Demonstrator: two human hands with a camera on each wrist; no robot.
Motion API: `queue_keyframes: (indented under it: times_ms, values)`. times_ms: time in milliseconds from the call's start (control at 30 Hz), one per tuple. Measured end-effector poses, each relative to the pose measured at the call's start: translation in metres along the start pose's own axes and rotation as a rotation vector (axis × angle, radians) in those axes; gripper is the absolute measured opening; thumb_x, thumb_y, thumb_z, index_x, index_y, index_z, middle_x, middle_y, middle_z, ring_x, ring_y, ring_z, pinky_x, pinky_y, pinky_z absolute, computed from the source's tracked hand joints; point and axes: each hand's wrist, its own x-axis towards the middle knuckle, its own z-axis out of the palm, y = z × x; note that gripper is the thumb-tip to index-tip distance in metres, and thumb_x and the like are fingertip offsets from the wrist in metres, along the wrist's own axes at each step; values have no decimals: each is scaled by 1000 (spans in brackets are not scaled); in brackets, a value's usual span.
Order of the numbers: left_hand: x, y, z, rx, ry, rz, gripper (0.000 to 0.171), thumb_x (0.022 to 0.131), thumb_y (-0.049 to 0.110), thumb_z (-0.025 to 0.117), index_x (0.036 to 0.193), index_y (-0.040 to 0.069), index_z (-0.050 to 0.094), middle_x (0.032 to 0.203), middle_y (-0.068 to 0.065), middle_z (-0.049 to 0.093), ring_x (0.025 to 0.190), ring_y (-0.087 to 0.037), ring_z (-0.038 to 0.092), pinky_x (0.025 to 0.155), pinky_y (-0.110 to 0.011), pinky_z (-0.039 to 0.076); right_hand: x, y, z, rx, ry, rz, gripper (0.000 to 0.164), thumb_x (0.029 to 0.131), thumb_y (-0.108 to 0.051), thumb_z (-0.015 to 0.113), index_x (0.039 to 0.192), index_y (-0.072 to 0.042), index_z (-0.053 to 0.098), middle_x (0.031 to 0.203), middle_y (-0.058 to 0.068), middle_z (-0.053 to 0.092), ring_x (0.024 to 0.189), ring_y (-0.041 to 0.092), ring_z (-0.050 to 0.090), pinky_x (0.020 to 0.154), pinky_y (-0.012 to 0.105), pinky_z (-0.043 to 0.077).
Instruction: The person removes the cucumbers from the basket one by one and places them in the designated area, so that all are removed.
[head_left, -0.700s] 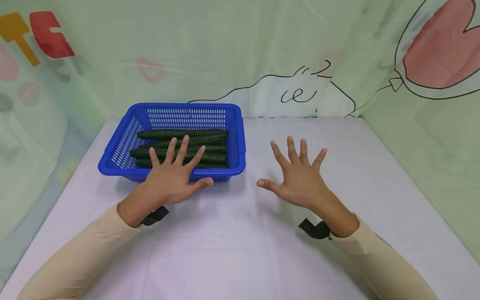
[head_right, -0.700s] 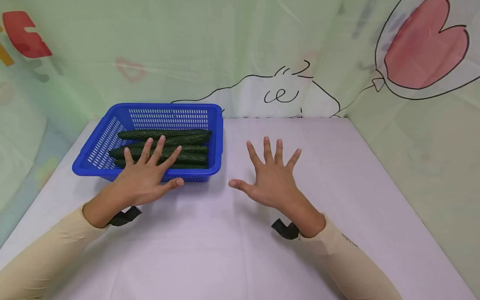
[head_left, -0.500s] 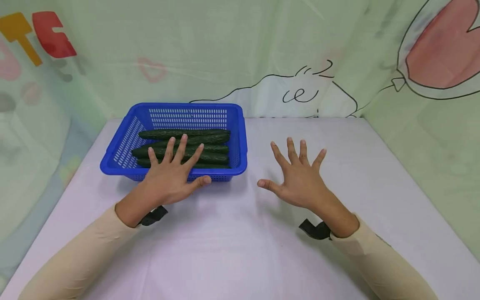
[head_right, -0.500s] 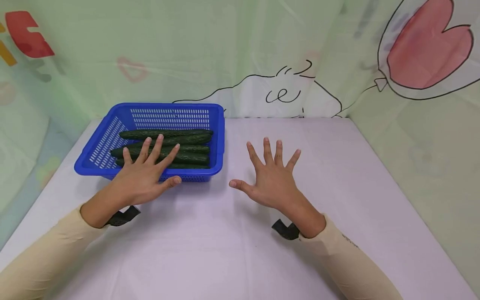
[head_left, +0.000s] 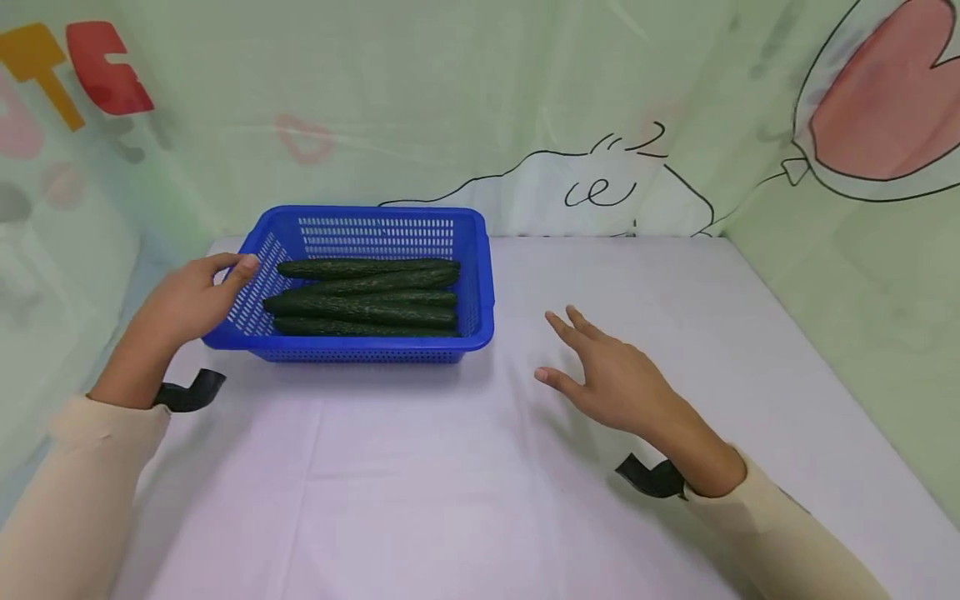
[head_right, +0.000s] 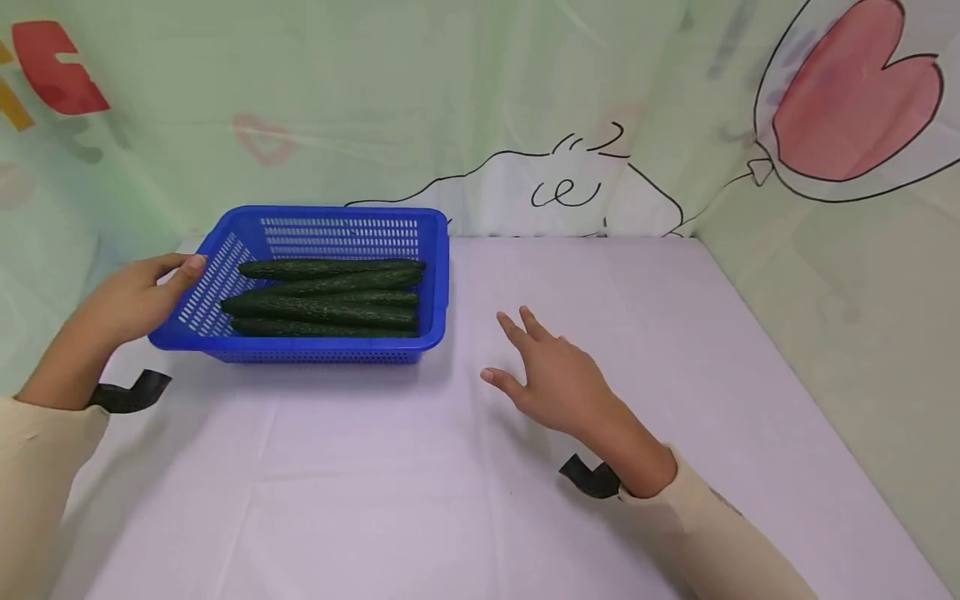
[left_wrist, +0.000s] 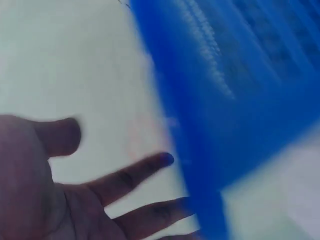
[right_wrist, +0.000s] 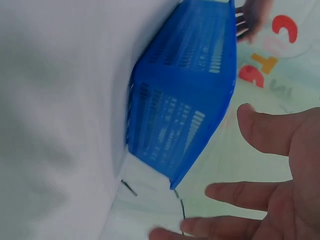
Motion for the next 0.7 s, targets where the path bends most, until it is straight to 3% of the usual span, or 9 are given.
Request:
queue_keyframes:
  times_ms: [67,133,200,233,333,467,600,700]
  values:
    - [9,-17,-2,-51,-50,-11,81,100,63,23,155,4,25,155,-37,20,139,-61,20,105,-75,21,-3,-4,-1,25,2,-20,68,95,-50,59,151,-16,41,137,20,59,105,37,68,85,52,52]
    - [18,-30,1,-157,-98,-8,72,102,57,30,156,9,25,157,-35,17,141,-59,20,106,-75,20,-5,-9,-2,44,11,-40,61,95,-47,61,146,-17,49,104,11,75,94,30,71,74,43,54]
    - [25,-38,5,-278,-123,-5,67,103,51,36,157,13,24,160,-31,14,142,-56,22,108,-72,22,-6,-17,-3,55,25,-62,55,94,-45,62,141,-17,55,74,0,73,86,23,72,69,38,52]
    - [28,-41,8,-335,-131,-3,66,103,49,38,157,15,23,161,-30,14,142,-55,24,109,-71,23,-5,-21,-4,55,35,-74,53,94,-44,63,140,-18,57,68,-3,70,83,21,72,66,36,51]
    - [37,-45,14,-437,-136,1,66,103,47,41,159,20,17,162,-28,11,140,-54,29,109,-67,28,-1,-33,-3,25,98,-127,48,94,-42,64,135,-17,61,78,-2,74,89,19,73,67,36,53]
    - [46,-47,17,-436,-135,20,66,104,42,42,159,29,9,164,-24,5,140,-54,30,108,-66,33,9,-48,-1,-39,214,-263,42,95,-36,64,129,-13,64,104,5,75,78,15,71,59,32,52]
    - [53,-47,17,-460,-134,14,61,106,33,40,159,31,8,165,-21,5,137,-50,37,101,-60,44,22,-62,1,-41,265,-386,36,94,-33,65,124,-12,67,101,5,73,73,14,68,57,29,50]
    - [58,-45,18,-415,-104,6,58,106,32,38,159,29,13,165,-22,7,138,-51,35,102,-62,41,35,-70,5,-23,254,-437,33,94,-32,65,121,-12,68,100,3,71,75,14,67,59,28,51]
